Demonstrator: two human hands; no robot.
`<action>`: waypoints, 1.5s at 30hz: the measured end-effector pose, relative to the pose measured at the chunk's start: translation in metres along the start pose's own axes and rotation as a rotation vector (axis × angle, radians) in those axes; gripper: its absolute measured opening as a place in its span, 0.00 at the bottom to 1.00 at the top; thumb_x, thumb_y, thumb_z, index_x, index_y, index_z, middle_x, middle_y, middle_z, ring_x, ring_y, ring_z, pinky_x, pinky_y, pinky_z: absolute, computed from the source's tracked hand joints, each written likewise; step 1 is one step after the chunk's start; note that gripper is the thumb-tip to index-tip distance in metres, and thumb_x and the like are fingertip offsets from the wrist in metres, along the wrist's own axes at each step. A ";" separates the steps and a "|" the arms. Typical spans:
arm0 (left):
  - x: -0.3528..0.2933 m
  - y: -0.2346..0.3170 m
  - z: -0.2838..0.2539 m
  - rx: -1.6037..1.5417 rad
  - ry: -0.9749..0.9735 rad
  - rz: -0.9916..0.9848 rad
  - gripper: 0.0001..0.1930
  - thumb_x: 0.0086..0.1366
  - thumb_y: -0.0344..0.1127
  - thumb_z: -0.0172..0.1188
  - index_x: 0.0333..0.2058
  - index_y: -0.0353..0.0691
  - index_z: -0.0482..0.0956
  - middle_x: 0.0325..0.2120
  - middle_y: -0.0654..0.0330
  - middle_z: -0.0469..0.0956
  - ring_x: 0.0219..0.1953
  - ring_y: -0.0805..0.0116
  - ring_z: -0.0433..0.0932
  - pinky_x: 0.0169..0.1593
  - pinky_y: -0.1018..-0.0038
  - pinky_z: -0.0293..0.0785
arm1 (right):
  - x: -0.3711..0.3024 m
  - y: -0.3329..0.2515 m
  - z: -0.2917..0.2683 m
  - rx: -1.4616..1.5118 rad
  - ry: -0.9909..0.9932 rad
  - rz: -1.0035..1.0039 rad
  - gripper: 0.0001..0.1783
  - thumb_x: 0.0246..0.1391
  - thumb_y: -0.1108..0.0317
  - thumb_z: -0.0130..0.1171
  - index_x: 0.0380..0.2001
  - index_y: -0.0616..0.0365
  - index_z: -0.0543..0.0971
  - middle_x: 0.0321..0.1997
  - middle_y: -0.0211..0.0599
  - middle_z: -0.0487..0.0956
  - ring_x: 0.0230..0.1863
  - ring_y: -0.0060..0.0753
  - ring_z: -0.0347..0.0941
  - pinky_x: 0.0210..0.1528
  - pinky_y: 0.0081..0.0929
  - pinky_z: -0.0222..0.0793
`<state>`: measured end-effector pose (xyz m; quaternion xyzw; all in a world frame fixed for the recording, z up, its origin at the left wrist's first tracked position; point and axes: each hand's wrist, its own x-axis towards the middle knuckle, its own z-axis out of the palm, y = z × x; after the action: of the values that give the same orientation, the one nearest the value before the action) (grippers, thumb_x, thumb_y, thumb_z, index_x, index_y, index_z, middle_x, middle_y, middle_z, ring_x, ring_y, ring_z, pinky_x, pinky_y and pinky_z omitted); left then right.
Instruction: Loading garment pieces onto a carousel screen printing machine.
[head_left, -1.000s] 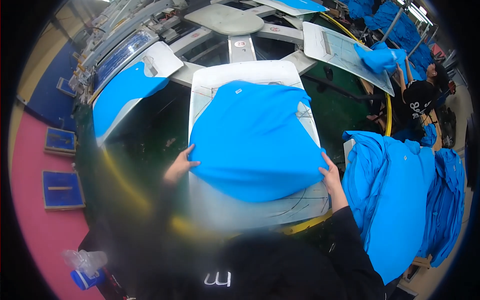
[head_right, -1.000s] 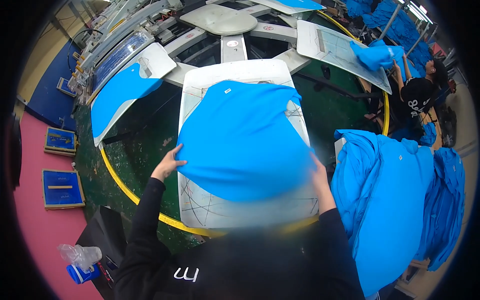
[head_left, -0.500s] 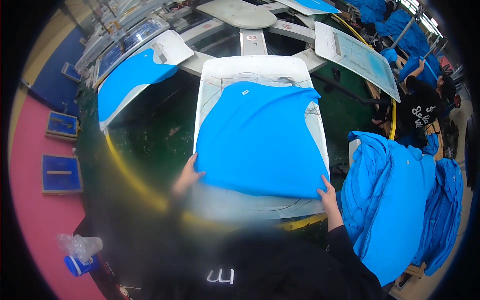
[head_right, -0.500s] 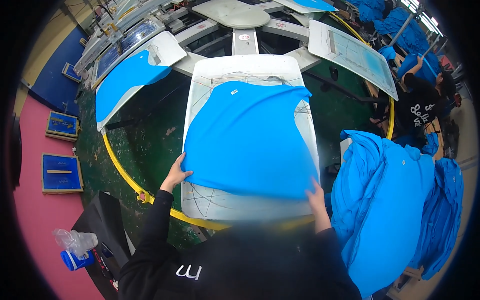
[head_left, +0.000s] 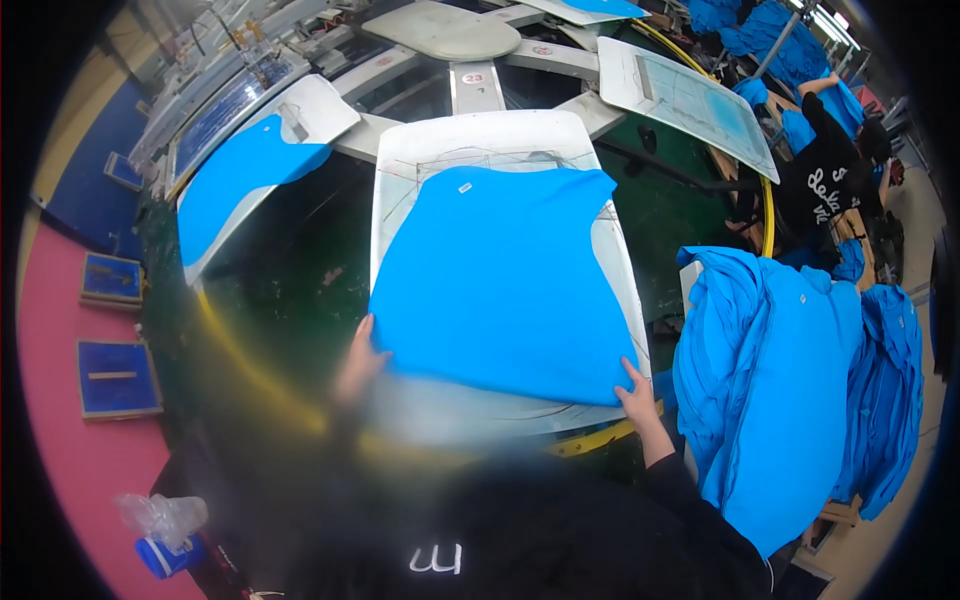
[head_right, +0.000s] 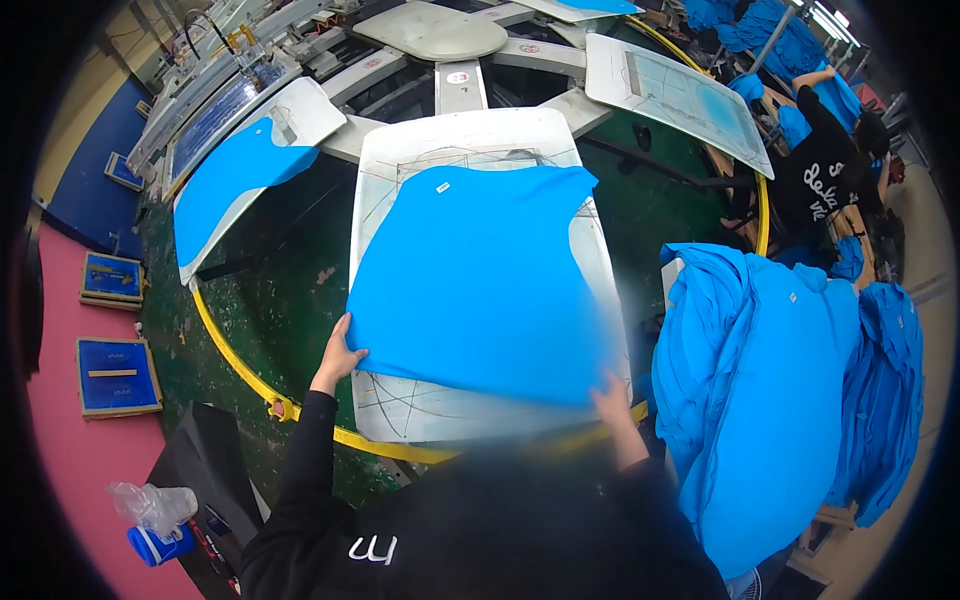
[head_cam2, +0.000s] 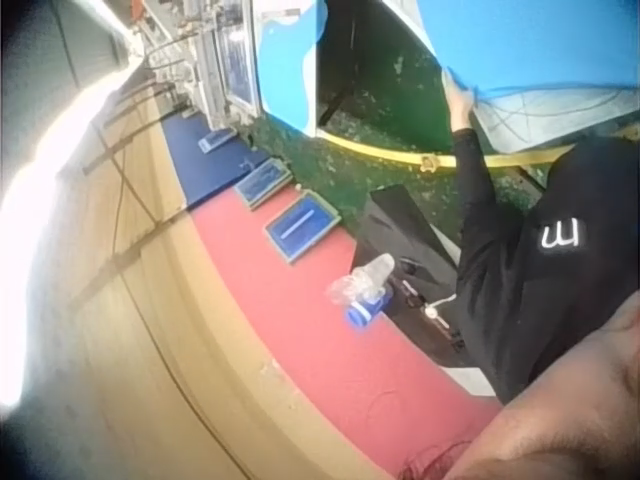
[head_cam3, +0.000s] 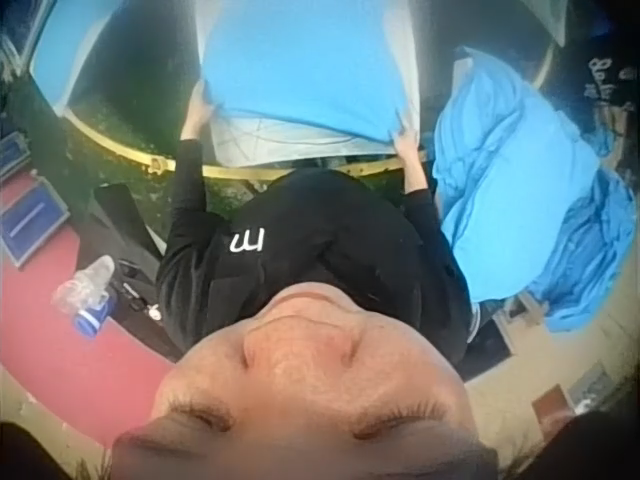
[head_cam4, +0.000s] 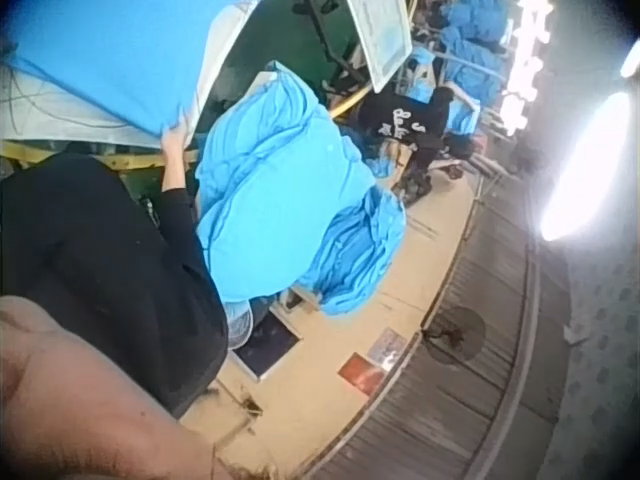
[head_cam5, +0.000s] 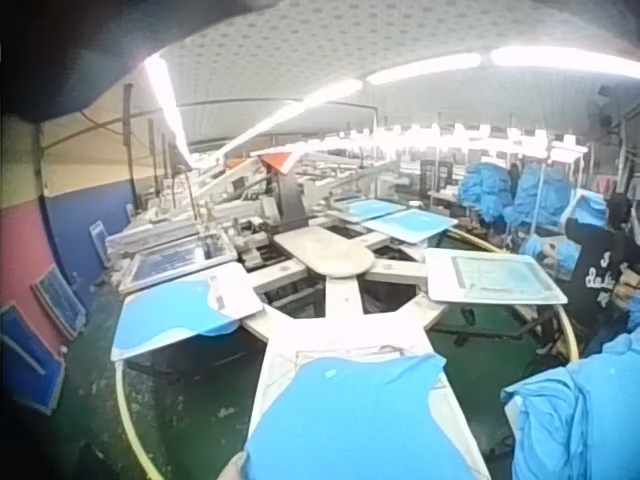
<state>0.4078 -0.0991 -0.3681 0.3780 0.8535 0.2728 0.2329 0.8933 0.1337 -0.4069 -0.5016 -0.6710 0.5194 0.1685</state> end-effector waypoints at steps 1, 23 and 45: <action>0.000 -0.001 -0.001 0.002 0.000 0.002 0.46 0.45 0.24 0.67 0.61 0.32 0.50 0.62 0.48 0.53 0.62 0.55 0.56 0.63 0.70 0.56 | -0.001 -0.001 0.001 -0.044 0.011 0.014 0.37 0.42 0.85 0.53 0.60 0.61 0.62 0.59 0.49 0.66 0.59 0.38 0.63 0.59 0.27 0.56; -0.041 -0.023 0.056 -0.582 0.239 -0.130 0.41 0.47 0.20 0.65 0.59 0.38 0.55 0.42 0.55 0.72 0.37 0.70 0.75 0.38 0.75 0.74 | -0.022 -0.014 0.007 -0.422 -0.258 -0.019 0.25 0.45 0.73 0.60 0.51 0.57 0.74 0.41 0.41 0.77 0.36 0.23 0.71 0.39 0.18 0.67; -0.073 -0.009 0.068 -0.301 0.234 -0.056 0.19 0.51 0.34 0.67 0.43 0.41 0.78 0.17 0.70 0.67 0.17 0.82 0.60 0.19 0.83 0.57 | -0.045 0.000 0.020 -0.029 -0.051 -0.051 0.24 0.45 0.78 0.61 0.49 0.60 0.73 0.36 0.30 0.72 0.24 0.14 0.67 0.25 0.13 0.64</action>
<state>0.4884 -0.1409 -0.4099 0.2806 0.8345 0.4329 0.1935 0.8981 0.0851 -0.4022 -0.4732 -0.6953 0.5176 0.1572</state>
